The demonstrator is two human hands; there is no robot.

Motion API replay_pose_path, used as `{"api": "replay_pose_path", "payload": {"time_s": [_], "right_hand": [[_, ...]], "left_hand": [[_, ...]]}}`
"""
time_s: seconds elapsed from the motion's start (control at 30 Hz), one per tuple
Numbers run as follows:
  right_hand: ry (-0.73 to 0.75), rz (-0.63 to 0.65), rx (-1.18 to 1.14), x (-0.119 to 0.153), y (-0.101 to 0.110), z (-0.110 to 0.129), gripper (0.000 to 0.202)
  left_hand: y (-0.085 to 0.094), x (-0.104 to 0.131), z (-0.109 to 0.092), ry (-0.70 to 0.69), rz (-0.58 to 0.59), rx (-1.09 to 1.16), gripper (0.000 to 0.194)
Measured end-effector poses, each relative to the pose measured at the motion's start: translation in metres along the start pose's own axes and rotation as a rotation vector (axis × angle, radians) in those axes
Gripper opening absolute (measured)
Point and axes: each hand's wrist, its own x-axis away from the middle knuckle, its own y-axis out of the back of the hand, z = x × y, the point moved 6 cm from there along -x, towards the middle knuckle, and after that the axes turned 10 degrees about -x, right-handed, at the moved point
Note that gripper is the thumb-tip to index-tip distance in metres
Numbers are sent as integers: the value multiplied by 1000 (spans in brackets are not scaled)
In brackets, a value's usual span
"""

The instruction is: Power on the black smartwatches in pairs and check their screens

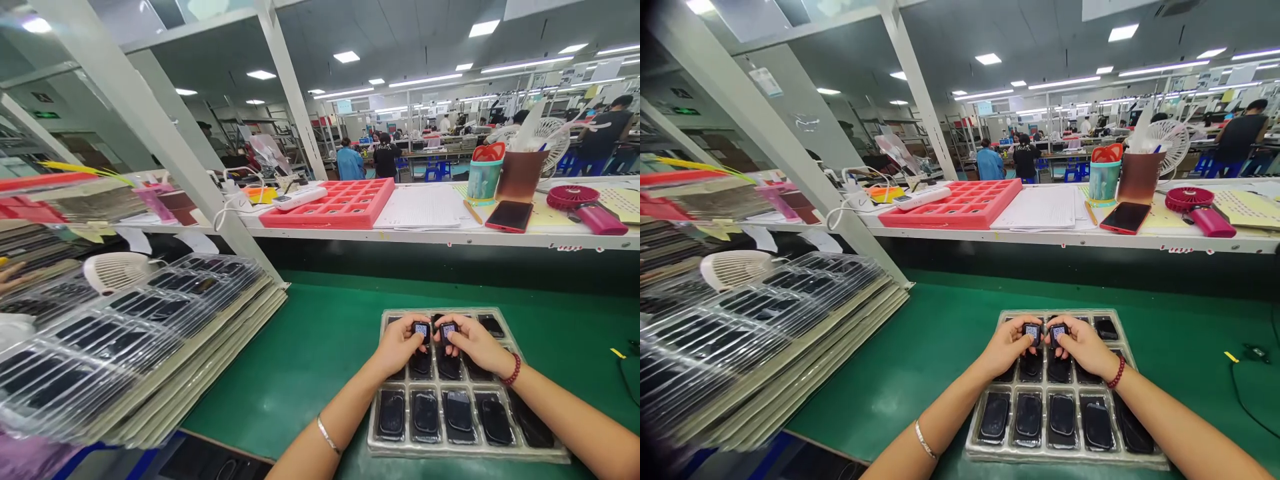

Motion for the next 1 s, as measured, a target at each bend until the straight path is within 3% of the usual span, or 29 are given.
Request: {"api": "replay_pose_path", "payload": {"time_s": [1.0], "right_hand": [[19,15,74,1,-2,1,29]], "left_hand": [[0,-3,4,-27,-12,-24,28]]}}
